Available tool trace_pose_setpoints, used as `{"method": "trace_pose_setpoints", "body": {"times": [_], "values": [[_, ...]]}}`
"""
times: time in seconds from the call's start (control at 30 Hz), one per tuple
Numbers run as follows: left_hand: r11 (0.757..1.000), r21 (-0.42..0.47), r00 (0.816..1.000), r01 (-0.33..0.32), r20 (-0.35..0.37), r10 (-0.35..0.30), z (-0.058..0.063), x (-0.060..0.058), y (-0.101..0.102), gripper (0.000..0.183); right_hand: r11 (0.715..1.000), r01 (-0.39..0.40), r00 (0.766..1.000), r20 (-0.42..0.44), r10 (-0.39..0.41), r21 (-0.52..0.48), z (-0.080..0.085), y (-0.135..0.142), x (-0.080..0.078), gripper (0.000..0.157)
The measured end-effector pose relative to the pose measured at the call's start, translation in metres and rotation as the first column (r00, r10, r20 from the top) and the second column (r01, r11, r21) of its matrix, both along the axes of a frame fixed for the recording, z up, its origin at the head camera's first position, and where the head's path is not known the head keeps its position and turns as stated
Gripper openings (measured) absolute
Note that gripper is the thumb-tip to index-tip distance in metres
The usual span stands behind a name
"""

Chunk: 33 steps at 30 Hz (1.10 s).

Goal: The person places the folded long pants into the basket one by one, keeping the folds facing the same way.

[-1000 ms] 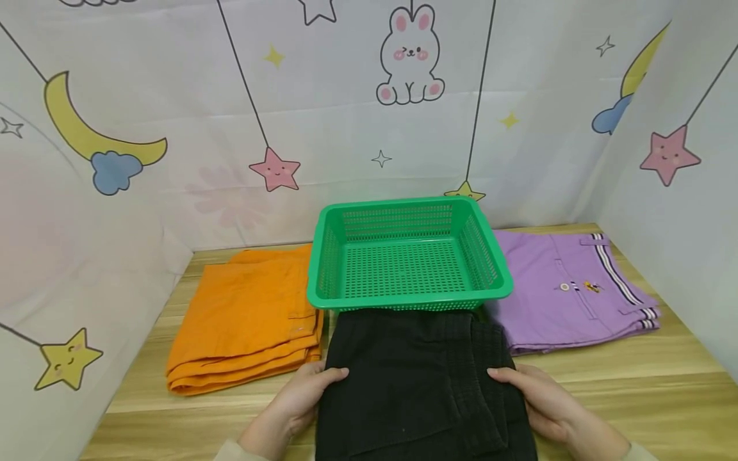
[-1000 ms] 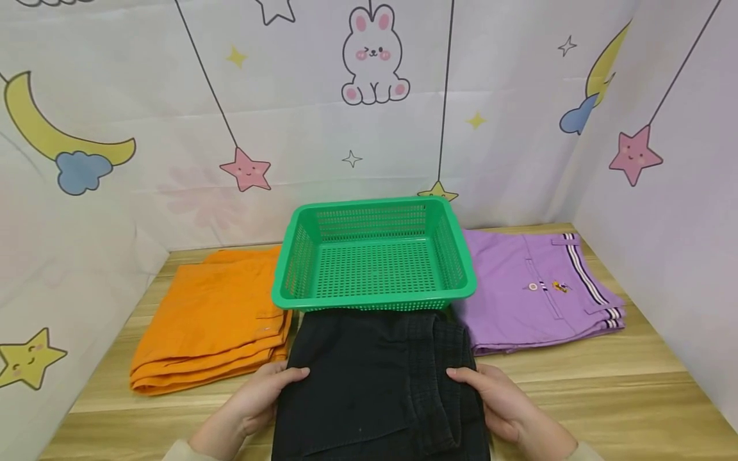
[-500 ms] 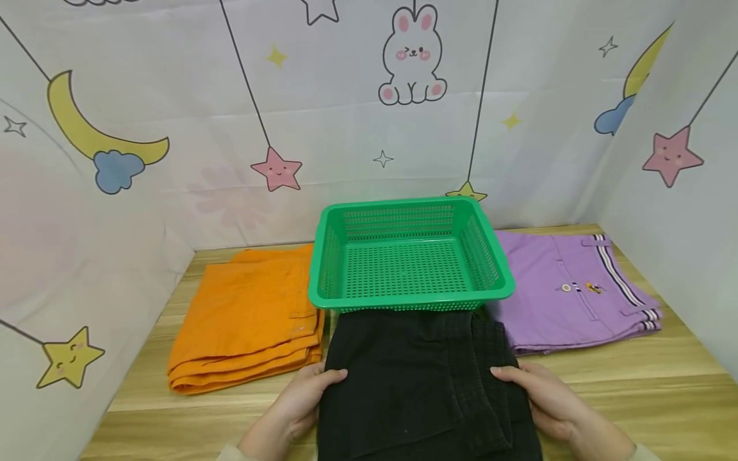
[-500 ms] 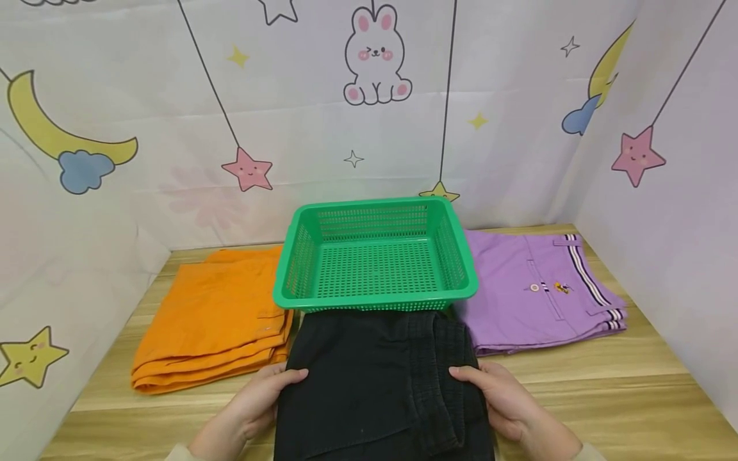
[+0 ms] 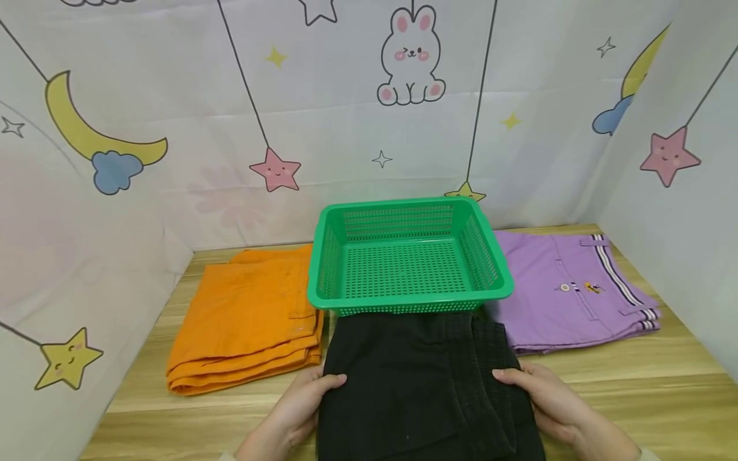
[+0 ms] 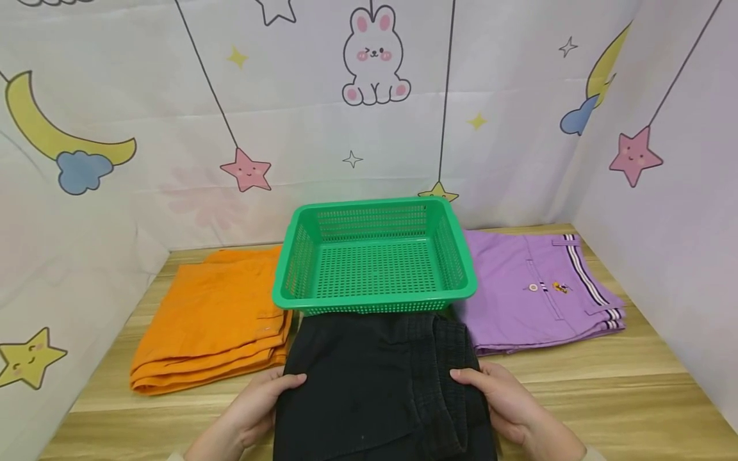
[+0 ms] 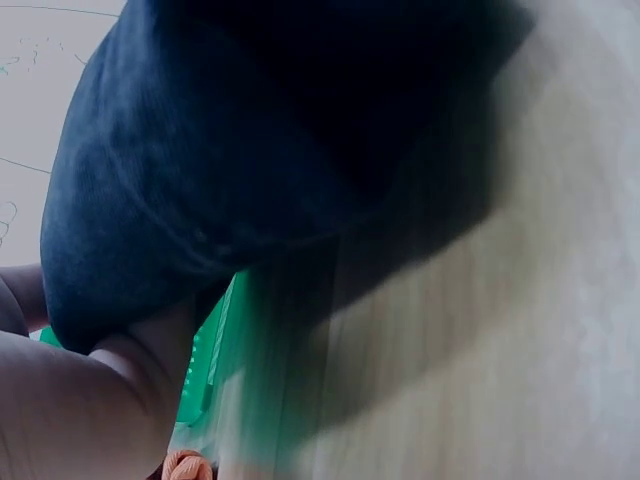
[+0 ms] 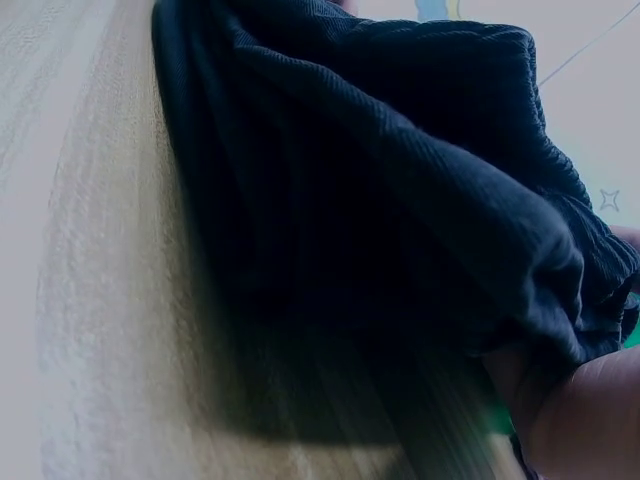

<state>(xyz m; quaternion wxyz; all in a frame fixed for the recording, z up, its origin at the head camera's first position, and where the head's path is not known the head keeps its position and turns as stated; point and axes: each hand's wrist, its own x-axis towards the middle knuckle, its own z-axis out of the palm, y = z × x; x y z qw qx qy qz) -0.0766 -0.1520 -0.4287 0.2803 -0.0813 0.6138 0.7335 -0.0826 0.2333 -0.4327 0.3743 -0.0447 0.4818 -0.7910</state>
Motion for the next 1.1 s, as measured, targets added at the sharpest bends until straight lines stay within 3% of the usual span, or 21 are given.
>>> {"method": "trace_pose_setpoints", "body": {"times": [0.5, 1.1], "values": [[1.0, 0.024, 1.0, -0.002, -0.006, 0.002, 0.004, 0.004, 0.001, 0.029, 1.0, -0.01, 1.0, -0.01, 0.01, -0.01, 0.004, 0.002, 0.004, 0.031], [0.999, 0.031, 1.0, -0.012, 0.017, 0.012, 0.012, 0.009, 0.001, 0.032, 1.0, -0.025, 1.0, -0.019, 0.025, -0.018, 0.012, 0.004, 0.007, 0.033]]}}
